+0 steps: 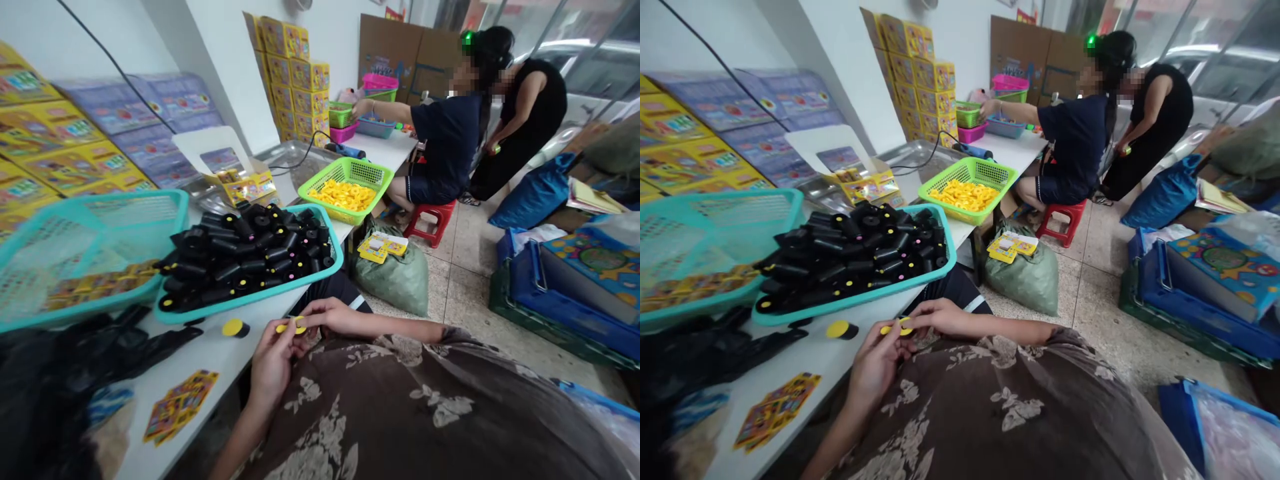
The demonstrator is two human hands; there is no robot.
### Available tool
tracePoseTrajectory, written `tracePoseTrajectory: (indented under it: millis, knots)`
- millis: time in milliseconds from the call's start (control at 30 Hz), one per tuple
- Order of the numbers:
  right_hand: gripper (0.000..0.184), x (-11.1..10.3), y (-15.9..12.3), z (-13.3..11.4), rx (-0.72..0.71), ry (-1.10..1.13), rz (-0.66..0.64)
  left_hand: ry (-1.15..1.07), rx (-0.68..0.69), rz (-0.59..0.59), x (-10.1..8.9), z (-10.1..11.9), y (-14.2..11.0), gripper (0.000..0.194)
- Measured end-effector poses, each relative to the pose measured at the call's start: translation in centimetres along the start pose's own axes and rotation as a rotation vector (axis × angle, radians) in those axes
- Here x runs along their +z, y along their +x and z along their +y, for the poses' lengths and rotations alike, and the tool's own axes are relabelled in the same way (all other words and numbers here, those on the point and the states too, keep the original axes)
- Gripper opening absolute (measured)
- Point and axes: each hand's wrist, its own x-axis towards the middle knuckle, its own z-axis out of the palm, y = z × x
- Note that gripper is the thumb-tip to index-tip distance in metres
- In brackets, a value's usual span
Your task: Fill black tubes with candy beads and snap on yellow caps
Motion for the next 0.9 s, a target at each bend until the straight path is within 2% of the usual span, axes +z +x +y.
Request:
tracePoseTrajectory:
  millis: [200,300,500,600,733,900]
  knots:
    - [0.037,0.3,0.6,0.3,-0.034,0.108,0.122,0.057,-0.066,-0.069,0.0,-0.2,0.2,0.074]
    - [0.039,0.5,0.8,0.5,-0.037,0.146,0.115,0.040,-0.086,-0.099,0.0,-0.4,0.4,0.073]
    - [0.035,1.0,1.3,0.8,-0.042,0.225,0.087,0.021,0.012,-0.059,0.2,-0.4,0.1,0.057]
    - [0.037,1.1,1.3,0.6,-0.076,0.248,0.074,0.018,0.036,-0.034,0.3,-0.4,0.2,0.055]
    - [0.046,1.2,0.5,0.1,-0.085,0.161,0.051,0.010,0.102,-0.033,0.3,-0.9,0.2,0.054]
    - [0.037,1.4,-0.3,-0.1,-0.083,0.101,0.122,0.058,0.167,-0.054,0.5,-1.5,-0.6,0.053]
